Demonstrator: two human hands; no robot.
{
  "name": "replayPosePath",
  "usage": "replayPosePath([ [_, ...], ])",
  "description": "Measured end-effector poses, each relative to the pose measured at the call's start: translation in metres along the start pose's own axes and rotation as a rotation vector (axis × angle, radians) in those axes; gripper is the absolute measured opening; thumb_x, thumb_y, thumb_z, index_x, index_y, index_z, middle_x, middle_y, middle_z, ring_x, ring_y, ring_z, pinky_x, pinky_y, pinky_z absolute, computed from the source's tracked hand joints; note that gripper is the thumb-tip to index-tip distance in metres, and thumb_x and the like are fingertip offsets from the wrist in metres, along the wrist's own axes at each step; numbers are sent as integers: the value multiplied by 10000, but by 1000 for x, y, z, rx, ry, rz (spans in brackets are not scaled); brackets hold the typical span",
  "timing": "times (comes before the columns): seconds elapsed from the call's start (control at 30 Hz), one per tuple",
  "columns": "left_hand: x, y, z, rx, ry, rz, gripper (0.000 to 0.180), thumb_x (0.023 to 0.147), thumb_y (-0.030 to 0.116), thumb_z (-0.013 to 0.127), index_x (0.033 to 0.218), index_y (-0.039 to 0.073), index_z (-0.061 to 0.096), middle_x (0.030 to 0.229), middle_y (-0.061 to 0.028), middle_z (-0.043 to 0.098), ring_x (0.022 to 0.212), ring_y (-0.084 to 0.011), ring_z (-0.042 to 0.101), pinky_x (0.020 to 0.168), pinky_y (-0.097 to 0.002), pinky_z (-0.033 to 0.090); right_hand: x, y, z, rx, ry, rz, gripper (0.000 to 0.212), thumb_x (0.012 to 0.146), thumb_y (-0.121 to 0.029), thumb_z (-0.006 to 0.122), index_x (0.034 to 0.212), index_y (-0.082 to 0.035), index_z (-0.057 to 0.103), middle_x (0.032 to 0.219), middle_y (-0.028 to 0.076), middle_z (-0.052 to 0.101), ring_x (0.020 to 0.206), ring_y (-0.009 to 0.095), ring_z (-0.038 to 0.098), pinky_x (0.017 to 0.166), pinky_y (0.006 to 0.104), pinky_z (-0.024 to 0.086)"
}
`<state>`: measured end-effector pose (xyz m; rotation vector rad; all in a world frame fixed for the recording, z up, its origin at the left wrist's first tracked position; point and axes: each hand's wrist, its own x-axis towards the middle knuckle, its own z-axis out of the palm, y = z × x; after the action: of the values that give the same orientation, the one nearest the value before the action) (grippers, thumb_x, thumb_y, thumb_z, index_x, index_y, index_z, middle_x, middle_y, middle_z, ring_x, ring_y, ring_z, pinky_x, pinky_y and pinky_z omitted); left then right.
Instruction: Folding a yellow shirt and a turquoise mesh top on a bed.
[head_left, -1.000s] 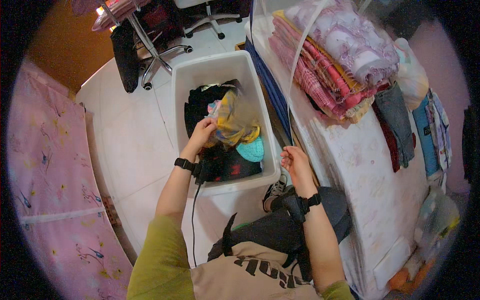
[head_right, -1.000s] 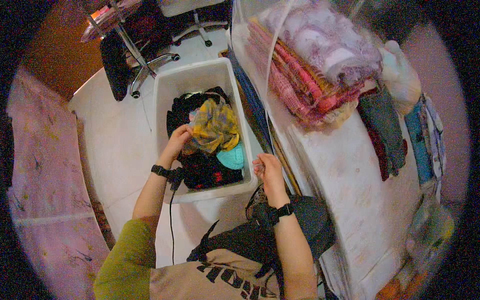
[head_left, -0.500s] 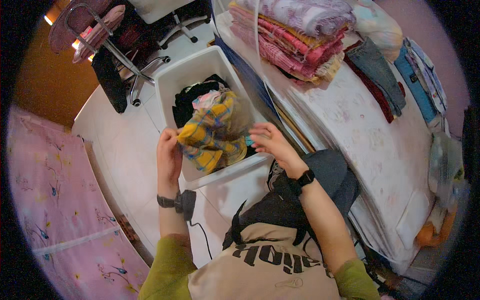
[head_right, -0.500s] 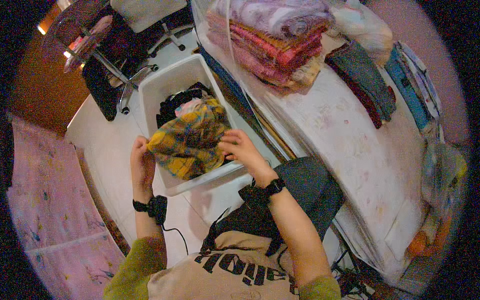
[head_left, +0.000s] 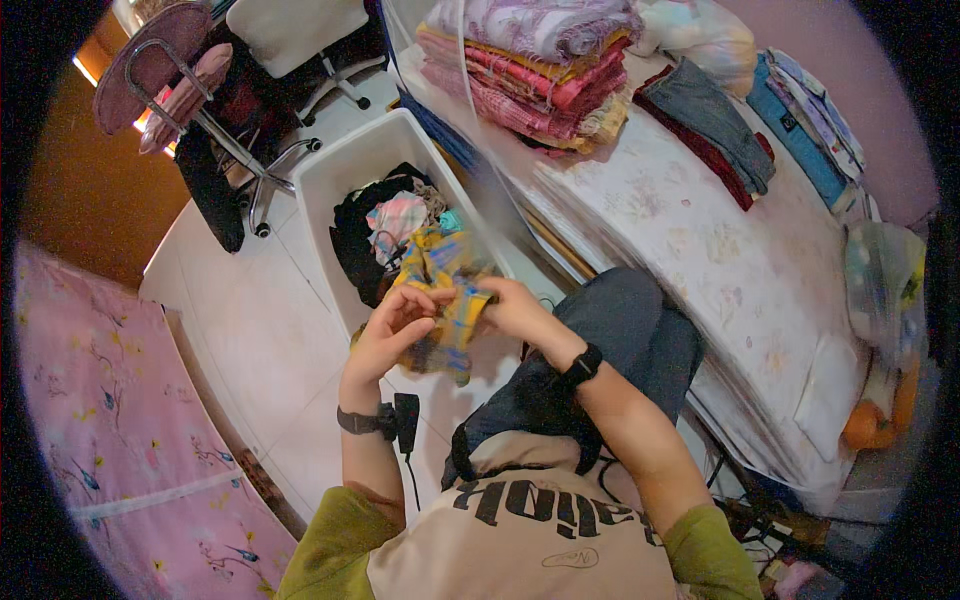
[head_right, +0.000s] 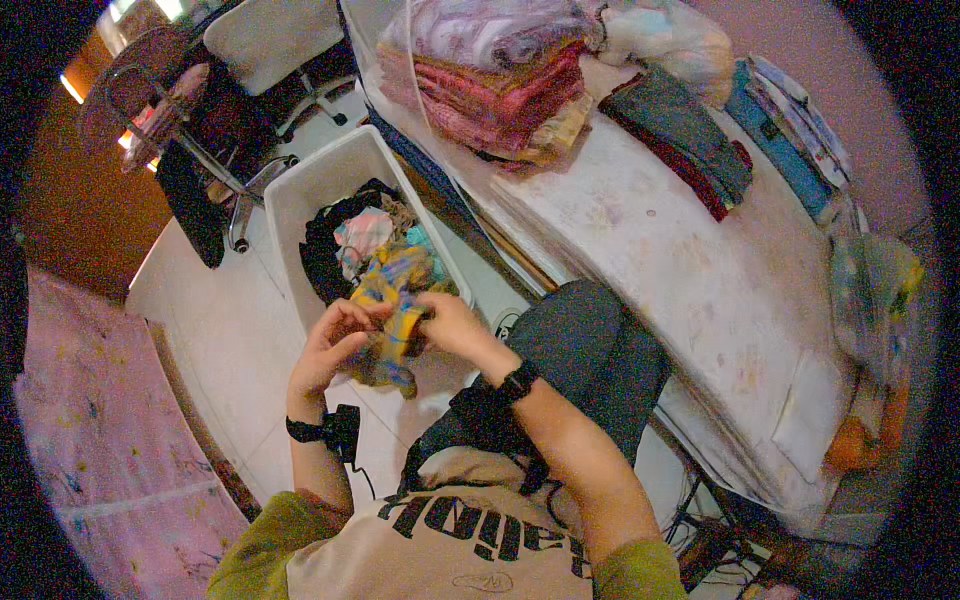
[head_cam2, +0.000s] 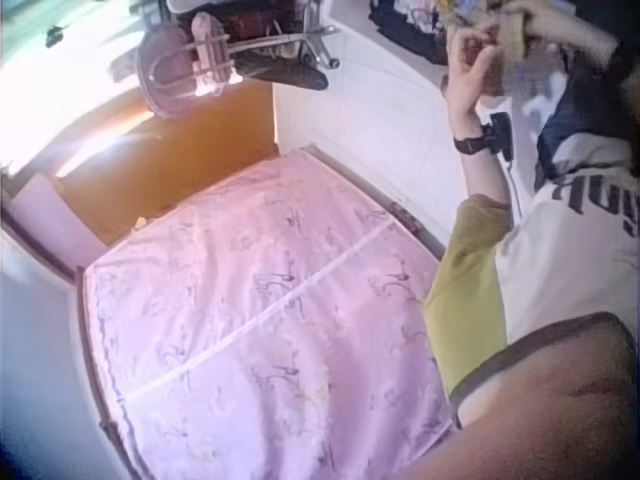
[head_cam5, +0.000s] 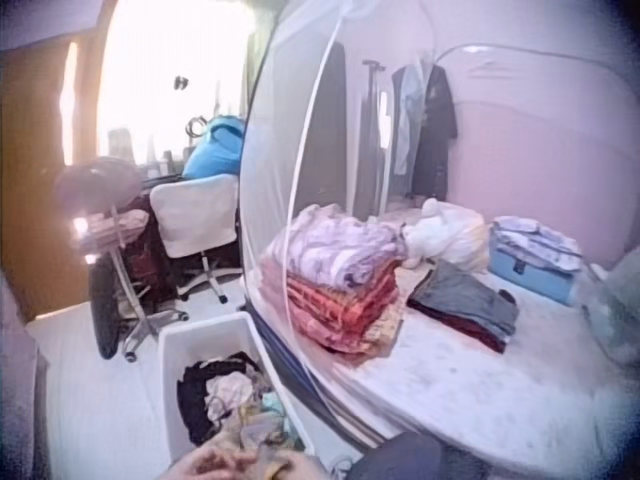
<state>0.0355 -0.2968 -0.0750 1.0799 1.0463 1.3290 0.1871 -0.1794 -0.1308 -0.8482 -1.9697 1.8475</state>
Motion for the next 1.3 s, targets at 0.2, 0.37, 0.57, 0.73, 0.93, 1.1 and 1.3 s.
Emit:
replayPosePath([
  [0.2, -9, -13, -7, 205, 206, 64, 458, 671, 80, 614, 1074, 54, 399, 1206, -87, 369, 1113, -195, 339, 904, -314, 277, -32, -61, -54, 413, 257, 31, 241, 744, -53, 411, 962, 9, 493, 702, 61, 559, 499, 118, 520, 456, 235, 434],
  [0.37, -2, -13, 0, 175, 224, 7, 563, 647, 85, 641, 1144, 75, 377, 1211, -55, 357, 1124, -190, 325, 888, -328, 306, -92, -115, -96, 982, 441, -278, 220, 820, -130, 412, 976, 10, 479, 903, 98, 546, 781, 162, 545, 685, 274, 463],
  [0.57, 43, 5, 56, 168, -113, 7, 797, 526, 130, 741, 1198, 48, 320, 1220, -65, 342, 1127, -183, 323, 923, -305, 284, -183, -132, -125, 1150, 209, -611, 282, 849, -184, 368, 992, 37, 468, 961, 136, 531, 868, 216, 528, 767, 338, 440],
  [0.73, 88, -8, 107, 395, -417, 180, 656, 563, 55, 680, 1152, 38, 391, 1211, -86, 364, 1129, -194, 323, 922, -303, 265, -249, -110, -124, 1205, 602, -650, 289, 848, -163, 345, 1011, 52, 449, 1002, 146, 515, 904, 236, 510, 801, 356, 416],
  [0.93, 112, -17, 173, 165, -339, -145, 243, 744, -1, 456, 980, 43, 495, 822, 3, 525, 734, -62, 482, 633, -186, 392, -328, -66, -151, 1151, 896, -656, 307, 864, -177, 320, 1072, 33, 404, 1085, 129, 459, 989, 225, 451, 857, 340, 367],
  [1.1, 146, -3, 198, -15, -339, -87, 73, 814, 116, 465, 759, 69, 475, 668, 41, 449, 612, -33, 410, 551, -165, 351, -391, 15, -186, 863, 1336, -473, 273, 850, -160, 360, 1067, -3, 413, 1039, 107, 480, 932, 206, 479, 811, 323, 400],
  [1.3, 197, 71, 200, -8, -163, 71, 62, 810, 136, 477, 767, 91, 486, 648, 31, 490, 561, -51, 471, 511, -189, 399, -423, 31, -199, 599, 1520, -95, 229, 801, -215, 462, 919, -19, 467, 704, 44, 541, 481, 82, 480, 407, 206, 383],
])
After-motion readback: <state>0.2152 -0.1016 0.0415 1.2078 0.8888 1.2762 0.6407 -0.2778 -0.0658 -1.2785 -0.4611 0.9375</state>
